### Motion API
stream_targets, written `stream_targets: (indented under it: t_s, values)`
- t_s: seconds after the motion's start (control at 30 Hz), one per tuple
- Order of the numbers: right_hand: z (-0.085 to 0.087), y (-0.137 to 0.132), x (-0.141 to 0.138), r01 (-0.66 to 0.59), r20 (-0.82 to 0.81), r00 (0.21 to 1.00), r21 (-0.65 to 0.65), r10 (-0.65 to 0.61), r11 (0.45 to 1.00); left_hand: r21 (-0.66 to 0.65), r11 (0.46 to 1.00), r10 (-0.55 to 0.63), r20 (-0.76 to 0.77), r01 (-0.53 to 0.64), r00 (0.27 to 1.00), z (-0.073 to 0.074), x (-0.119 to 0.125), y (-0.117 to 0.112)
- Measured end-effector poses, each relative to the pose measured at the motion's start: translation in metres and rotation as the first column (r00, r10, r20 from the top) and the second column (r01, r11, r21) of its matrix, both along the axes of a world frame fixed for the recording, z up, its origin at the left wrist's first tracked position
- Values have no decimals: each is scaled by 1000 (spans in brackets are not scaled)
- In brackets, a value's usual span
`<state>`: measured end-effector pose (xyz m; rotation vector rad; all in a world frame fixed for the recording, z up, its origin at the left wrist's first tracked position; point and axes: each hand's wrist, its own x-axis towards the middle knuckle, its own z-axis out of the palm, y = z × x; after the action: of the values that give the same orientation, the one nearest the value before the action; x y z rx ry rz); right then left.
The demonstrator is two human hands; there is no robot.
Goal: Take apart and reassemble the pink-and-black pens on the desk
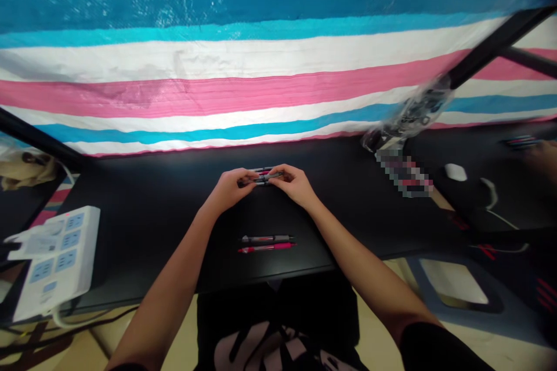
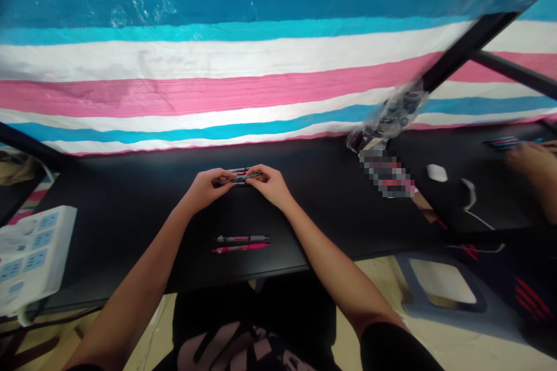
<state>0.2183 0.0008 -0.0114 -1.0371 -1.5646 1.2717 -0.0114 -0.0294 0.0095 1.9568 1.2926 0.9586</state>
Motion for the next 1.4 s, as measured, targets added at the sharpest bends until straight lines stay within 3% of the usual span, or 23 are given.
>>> stream_targets:
  t_s: [0.23,0.47,0.63,0.8,1.0,1.17,1.4]
  values:
    - [1,1,2,-64,18,998,-25,65,998,-36,999,-16,23,17,1000,2,0,0]
    - [4,5,10,-39,-27,999,10,39,999,-56,995,81,64,-77,995,4,-1,0]
    - [6,6,13,-67,93,993,-6,67,998,-21,996,85,28,-84,996,5,-1,0]
    - [3,5,10,-60,14,998,4,59,998,25,992,127,-9,-127,992,7,-4,0]
    - [5,7,15,-75,166,984,9,72,997,60,993,101,-52,-98,994,7,-4,0]
    - [6,7,16,-62,94,994,13,61,998,68,993,101,-50,-98,994,6,-4,0]
    - [8,9,19,-94,210,974,28,86,995,72,995,80,-70,-75,994,5,-1,0]
